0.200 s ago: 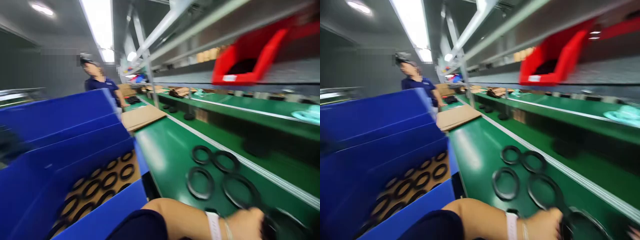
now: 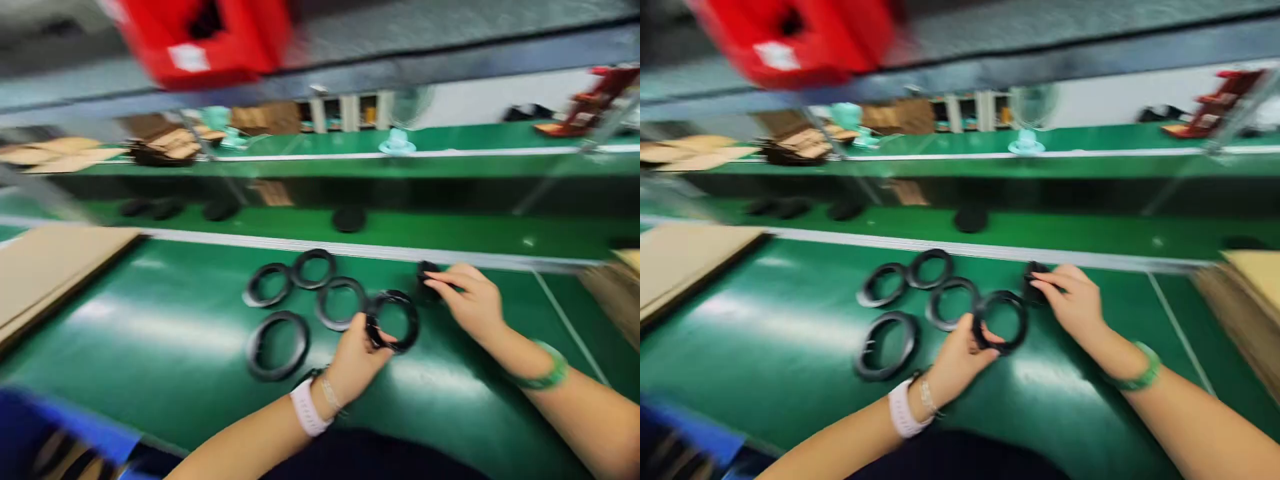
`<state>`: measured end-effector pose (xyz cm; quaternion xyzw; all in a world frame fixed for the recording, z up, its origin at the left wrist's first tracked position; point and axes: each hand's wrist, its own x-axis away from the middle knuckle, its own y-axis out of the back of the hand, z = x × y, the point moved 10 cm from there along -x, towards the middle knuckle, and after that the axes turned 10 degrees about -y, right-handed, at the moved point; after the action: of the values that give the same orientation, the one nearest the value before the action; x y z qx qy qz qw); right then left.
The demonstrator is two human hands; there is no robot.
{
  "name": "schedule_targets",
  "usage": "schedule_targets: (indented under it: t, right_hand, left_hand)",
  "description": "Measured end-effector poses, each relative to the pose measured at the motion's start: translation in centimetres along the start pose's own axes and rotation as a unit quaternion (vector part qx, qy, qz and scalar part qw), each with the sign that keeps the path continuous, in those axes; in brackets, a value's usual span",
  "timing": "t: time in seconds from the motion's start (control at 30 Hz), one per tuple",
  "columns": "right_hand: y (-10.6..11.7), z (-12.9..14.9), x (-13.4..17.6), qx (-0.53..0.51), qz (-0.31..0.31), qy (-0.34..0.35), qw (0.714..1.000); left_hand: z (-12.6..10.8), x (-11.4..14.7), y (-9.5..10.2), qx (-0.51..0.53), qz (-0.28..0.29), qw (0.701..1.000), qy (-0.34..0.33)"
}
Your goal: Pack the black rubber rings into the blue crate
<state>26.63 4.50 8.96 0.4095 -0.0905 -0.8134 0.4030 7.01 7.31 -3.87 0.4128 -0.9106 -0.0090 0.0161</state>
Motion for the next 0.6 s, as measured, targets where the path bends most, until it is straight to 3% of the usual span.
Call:
schedule_targets:
  t: [0.1, 0.23, 0.4, 0.6]
  right_hand:
    - [0.8, 0.4, 2.1, -0.066, -0.01, 0.01, 0.998]
    - [-1.5, 1.9, 2.9, -0.108, 0.011, 0.056, 0.993]
    - [-3.3, 3.1, 4.8, -0.037, 0.061, 0.117, 0.991]
    - [-5.1, 4.3, 6.6, 0.068, 0.127, 0.221, 0.965]
  left_hand:
    - [1.1, -0.5, 0.2, 0.011, 0.006, 0.999, 0.04]
    - [1.2, -0.5, 0.2, 0.022, -0.012, 0.998, 0.063]
    - [1.0, -0.6, 0.1, 0.025, -0.02, 0.998, 0.057]
    - [1.0, -0.9, 0.5, 0.034, -0.037, 0.997, 0.062]
